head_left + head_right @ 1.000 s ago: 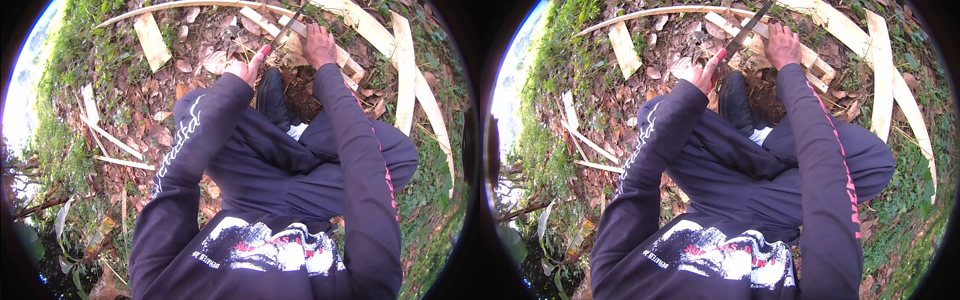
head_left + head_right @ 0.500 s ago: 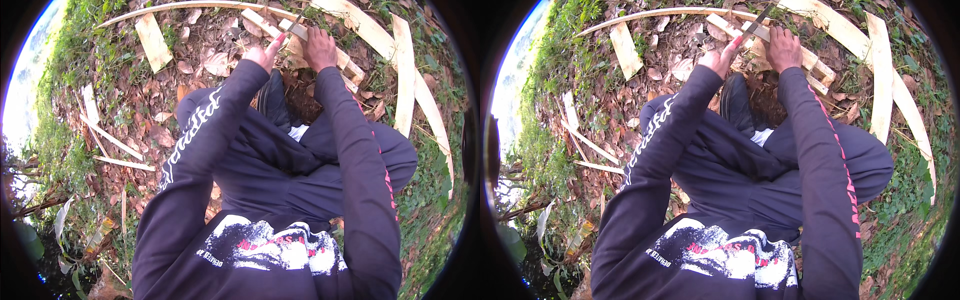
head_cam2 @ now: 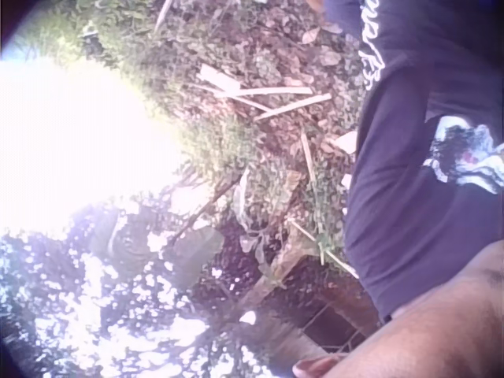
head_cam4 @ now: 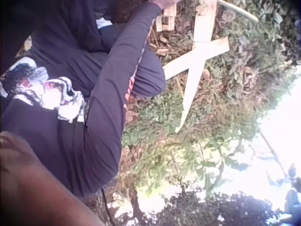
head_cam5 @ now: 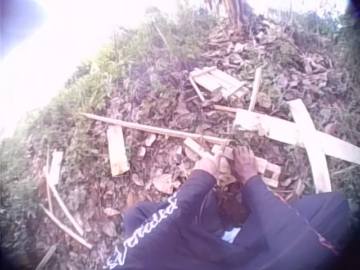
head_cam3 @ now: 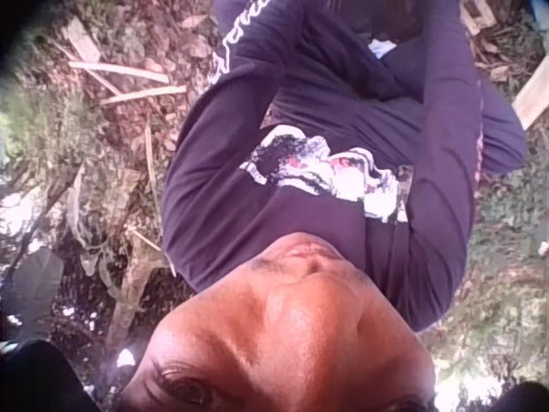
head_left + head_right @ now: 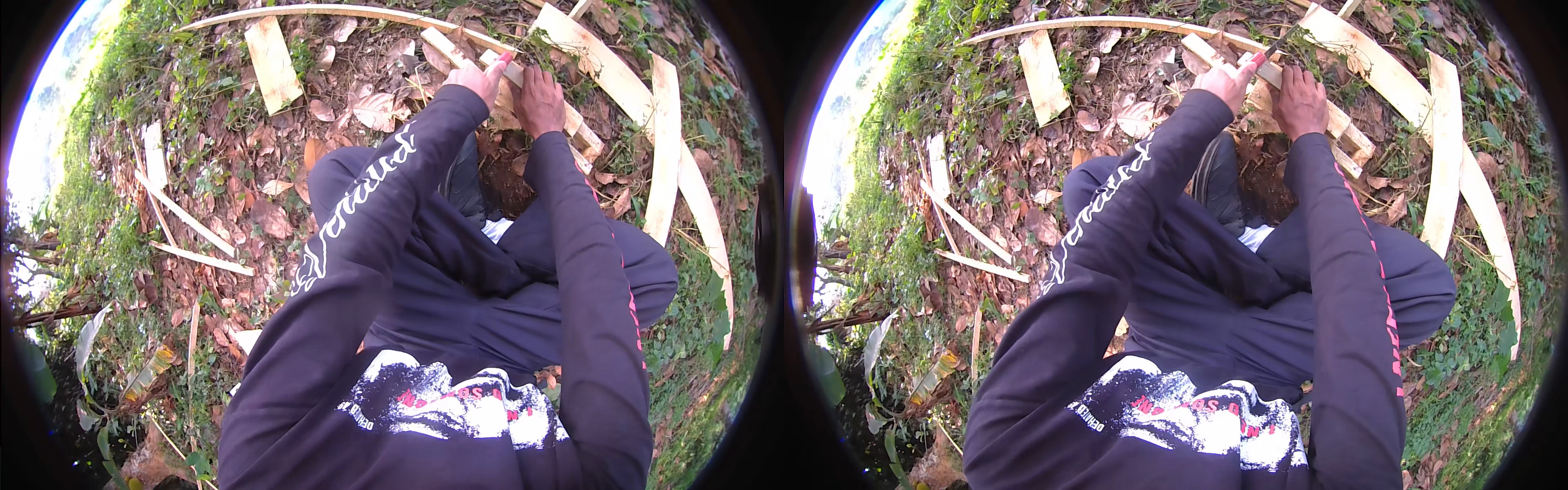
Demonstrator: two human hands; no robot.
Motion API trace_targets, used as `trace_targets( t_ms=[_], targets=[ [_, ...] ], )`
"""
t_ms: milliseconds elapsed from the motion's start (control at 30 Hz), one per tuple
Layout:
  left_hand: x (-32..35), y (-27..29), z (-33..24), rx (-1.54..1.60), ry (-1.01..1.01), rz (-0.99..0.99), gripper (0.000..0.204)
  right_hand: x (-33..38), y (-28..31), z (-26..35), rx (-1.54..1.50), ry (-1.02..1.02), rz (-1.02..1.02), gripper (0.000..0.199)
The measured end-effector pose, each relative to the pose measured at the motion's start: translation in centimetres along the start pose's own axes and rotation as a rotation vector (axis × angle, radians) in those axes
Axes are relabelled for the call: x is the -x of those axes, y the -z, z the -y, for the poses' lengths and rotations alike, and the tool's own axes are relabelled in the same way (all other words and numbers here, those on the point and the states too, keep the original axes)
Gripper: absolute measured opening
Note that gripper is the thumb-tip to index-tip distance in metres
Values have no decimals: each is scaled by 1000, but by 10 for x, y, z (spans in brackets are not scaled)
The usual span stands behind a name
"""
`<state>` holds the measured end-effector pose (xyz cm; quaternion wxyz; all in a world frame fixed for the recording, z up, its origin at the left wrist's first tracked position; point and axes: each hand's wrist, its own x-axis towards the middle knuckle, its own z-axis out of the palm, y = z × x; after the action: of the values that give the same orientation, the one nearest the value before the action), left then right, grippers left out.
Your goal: The person sits on the ground and uses a red hand saw to cut a piece of wood. They saw through the wood, separate the pieces, and then inspect the cut edges.
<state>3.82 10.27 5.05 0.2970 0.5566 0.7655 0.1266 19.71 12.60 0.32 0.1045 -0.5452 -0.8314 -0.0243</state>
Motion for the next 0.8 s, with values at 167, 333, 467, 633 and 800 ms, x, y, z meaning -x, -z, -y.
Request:
trace_targets(
  t_ms=[167,333,467,633,800],
  targets=[
    [37,30,5,-234,-242,83,35,5,4,-4,24,-46,-14,40],
    [84,31,88,-362,-368,16,35,14,10,4,7,-34,-47,39],
    [110,74,77,69,-95,5,69,25,9,0,-90,5,-116,38],
    [120,97,96,1138,120,-65,40,31,24,-15,-364,18,-50,39],
    [121,89,111,1233,53,-305,35,48,43,-26,-398,-153,-102,42]
  ],
)
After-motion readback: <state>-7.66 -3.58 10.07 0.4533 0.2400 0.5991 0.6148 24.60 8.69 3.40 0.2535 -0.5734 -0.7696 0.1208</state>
